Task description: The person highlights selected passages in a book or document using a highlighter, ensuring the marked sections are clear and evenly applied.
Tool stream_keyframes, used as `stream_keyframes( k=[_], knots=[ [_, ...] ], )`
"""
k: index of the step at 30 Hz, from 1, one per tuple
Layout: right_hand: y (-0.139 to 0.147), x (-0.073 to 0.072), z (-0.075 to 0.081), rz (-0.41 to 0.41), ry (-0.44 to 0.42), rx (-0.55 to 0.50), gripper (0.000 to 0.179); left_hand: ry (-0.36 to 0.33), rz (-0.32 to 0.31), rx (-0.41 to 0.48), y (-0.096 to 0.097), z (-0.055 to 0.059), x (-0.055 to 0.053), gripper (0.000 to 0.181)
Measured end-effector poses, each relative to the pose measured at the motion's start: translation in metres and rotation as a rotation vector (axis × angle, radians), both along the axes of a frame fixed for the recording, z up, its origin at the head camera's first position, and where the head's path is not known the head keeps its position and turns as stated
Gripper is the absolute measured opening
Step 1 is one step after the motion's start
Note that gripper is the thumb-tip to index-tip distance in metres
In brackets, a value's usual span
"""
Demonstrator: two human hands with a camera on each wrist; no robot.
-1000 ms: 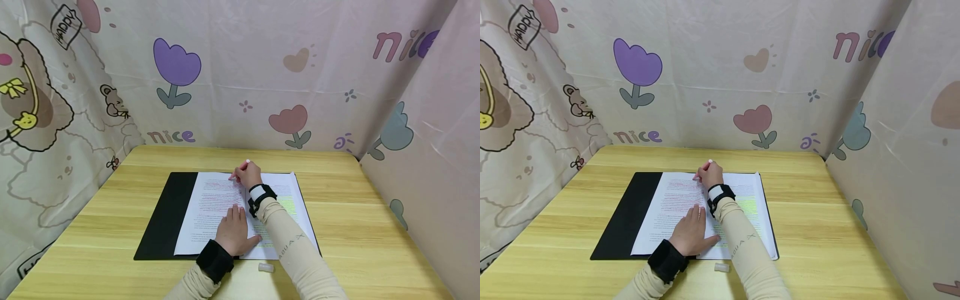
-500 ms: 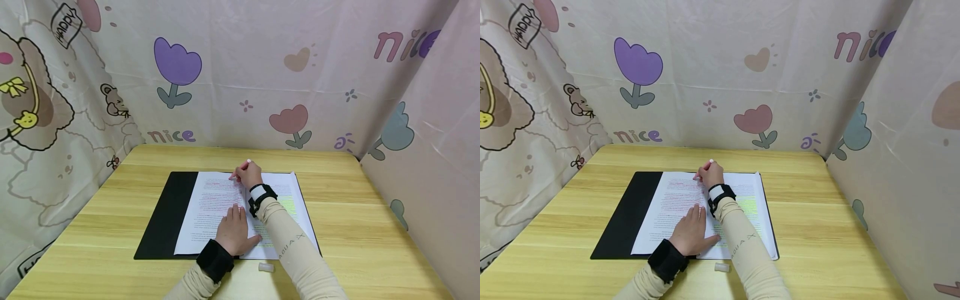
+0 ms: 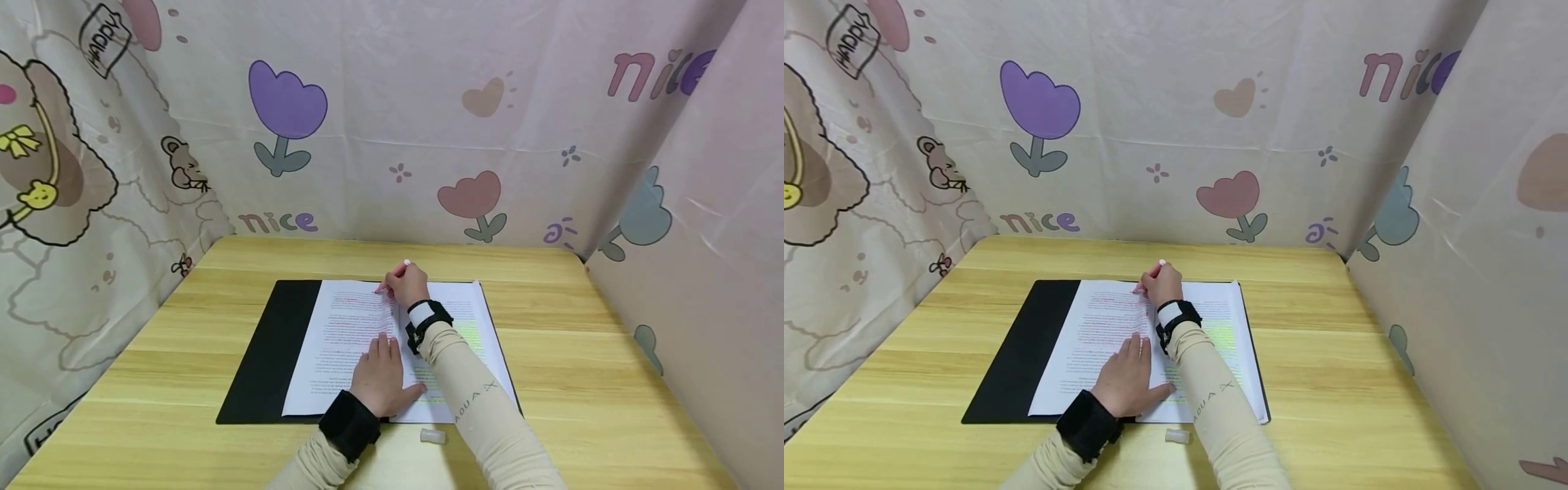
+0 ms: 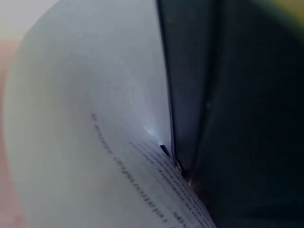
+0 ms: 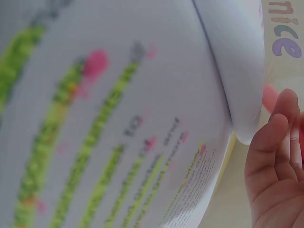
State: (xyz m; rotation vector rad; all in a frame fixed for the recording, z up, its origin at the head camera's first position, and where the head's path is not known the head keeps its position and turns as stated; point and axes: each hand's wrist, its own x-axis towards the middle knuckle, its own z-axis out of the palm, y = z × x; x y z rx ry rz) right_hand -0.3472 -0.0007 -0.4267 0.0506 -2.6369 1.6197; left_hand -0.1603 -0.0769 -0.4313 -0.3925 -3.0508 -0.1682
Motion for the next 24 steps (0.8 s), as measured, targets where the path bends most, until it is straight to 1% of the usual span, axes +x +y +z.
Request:
stream_keyframes(
  k=[5,10,17,24],
  knots=[
    [-0.0009,0.0021,0.0019,-0.003,0.002,0.001,0.017,-0.008,-0.001,0.002,-0.0003,0.0006,-0.0007,0.097],
    [-0.0023,0.0041,0.0048,0.014,-0.001,0.003,0.017,0.003,-0.002,0.004,-0.0004,-0.0004,-0.0008,0.098],
    [-0.0027,0.0032,0.0045,0.007,0.007,0.028,0.017,0.000,0.000,0.003,-0.0004,-0.0014,-0.0011,0.098],
    [-0.0041,0.0017,0.0039,0.020,0.003,0.011,0.018,0.000,0.006,-0.010,-0.0010,-0.0012,-0.0007,0.098]
  ],
)
